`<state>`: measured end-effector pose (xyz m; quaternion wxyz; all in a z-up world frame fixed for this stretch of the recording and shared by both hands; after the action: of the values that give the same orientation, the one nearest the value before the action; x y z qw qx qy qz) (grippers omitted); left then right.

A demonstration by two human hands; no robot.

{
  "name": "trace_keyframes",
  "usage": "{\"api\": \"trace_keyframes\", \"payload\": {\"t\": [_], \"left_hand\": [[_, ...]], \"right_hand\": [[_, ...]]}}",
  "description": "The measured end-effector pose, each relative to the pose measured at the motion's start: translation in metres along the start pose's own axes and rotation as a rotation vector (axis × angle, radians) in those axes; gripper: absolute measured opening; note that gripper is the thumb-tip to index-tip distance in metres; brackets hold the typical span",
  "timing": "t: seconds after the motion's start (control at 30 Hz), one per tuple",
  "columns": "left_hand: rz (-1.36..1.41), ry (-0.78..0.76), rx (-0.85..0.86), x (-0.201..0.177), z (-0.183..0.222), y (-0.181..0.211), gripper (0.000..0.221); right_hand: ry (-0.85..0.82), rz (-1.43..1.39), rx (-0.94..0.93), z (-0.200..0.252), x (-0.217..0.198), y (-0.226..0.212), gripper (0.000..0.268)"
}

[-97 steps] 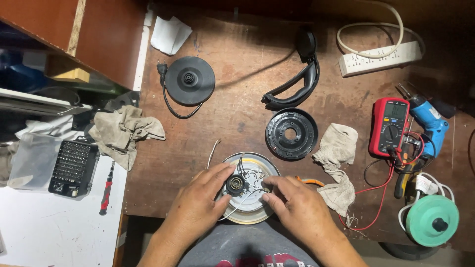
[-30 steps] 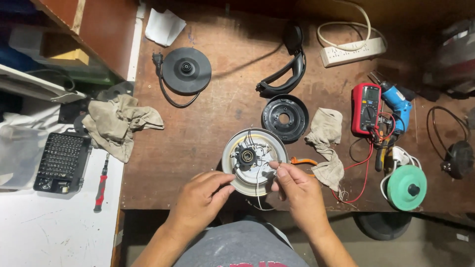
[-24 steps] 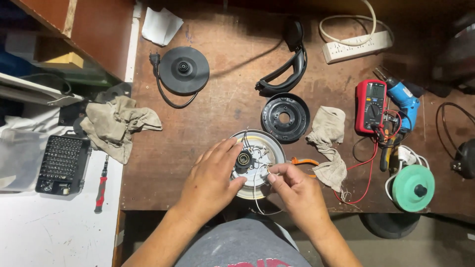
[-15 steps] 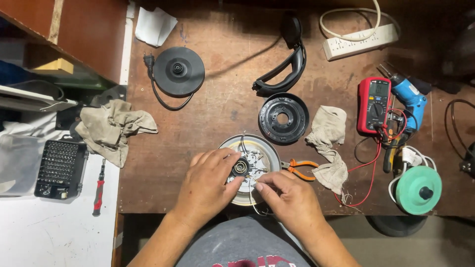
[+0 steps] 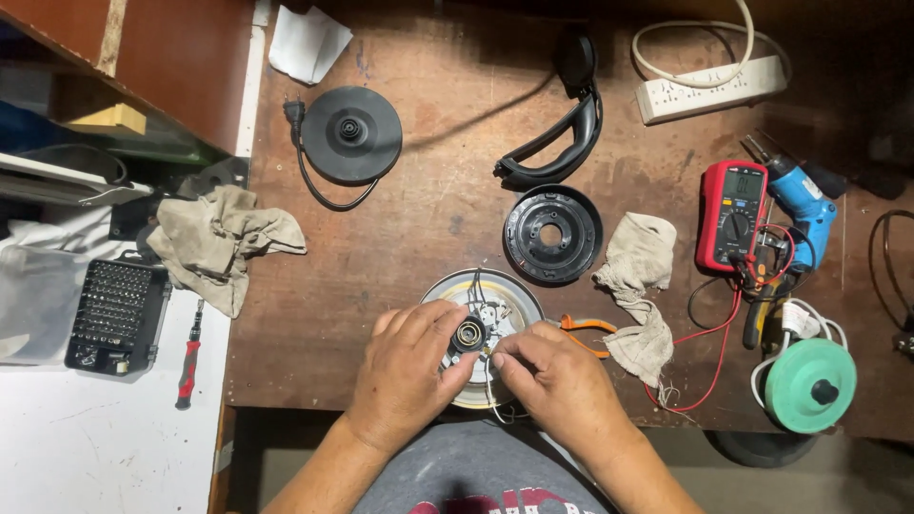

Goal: Wiring the base of an electric kettle by connecting leads to the heating element terminals.

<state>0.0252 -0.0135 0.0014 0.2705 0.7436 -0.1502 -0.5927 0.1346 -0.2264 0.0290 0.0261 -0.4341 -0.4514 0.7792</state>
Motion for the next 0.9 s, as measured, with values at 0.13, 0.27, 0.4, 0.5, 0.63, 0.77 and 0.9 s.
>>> {"api": "trace_keyframes", "payload": {"t": [0.13, 0.27, 0.4, 0.5, 0.63, 0.77, 0.9], "left_hand": [[-0.005, 0.021, -0.001, 0.003, 0.0007, -0.0004, 0.058], [0.001, 0.046, 0.003, 0.004, 0.0, -0.0007, 0.055], [-0.013, 0.06, -0.007, 0.0056, 0.0003, 0.0002, 0.055], [-0.025, 0.069, -0.004, 0.0062, 0.0013, 0.0011, 0.055], [-0.025, 0.072, -0.004, 0.007, 0.0011, 0.0012, 0.053], [-0.038, 0.093, 0.01, 0.006, 0.0016, 0.0026, 0.051], [-0.021, 0.193, 0.074, 0.004, 0.0008, 0.0049, 0.049]], "right_hand": [[0.015, -0.081, 0.046, 0.0037, -0.0063, -0.0022, 0.015], [0.007, -0.058, 0.08, 0.0018, -0.0035, -0.0051, 0.016], [-0.001, -0.052, 0.112, -0.0007, -0.0017, -0.004, 0.019], [0.016, -0.072, 0.075, 0.0012, -0.0039, -0.0007, 0.02], [-0.002, -0.051, 0.107, 0.0002, -0.0037, -0.002, 0.02], [-0.003, -0.047, 0.118, -0.0002, -0.0031, -0.004, 0.02], [0.011, -0.02, 0.137, -0.0001, 0.003, 0.0005, 0.018]]}}
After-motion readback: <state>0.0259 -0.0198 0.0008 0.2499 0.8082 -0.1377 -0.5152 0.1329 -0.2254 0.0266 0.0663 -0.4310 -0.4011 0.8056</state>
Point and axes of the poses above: each hand's wrist, its own z-axis away from the middle knuckle, its own x-axis out of the palm, y = z × x, the point moved 1 cm from there along -z, towards the middle knuckle, and after that the axes turned 6 degrees about -x, right-handed, at the moved point
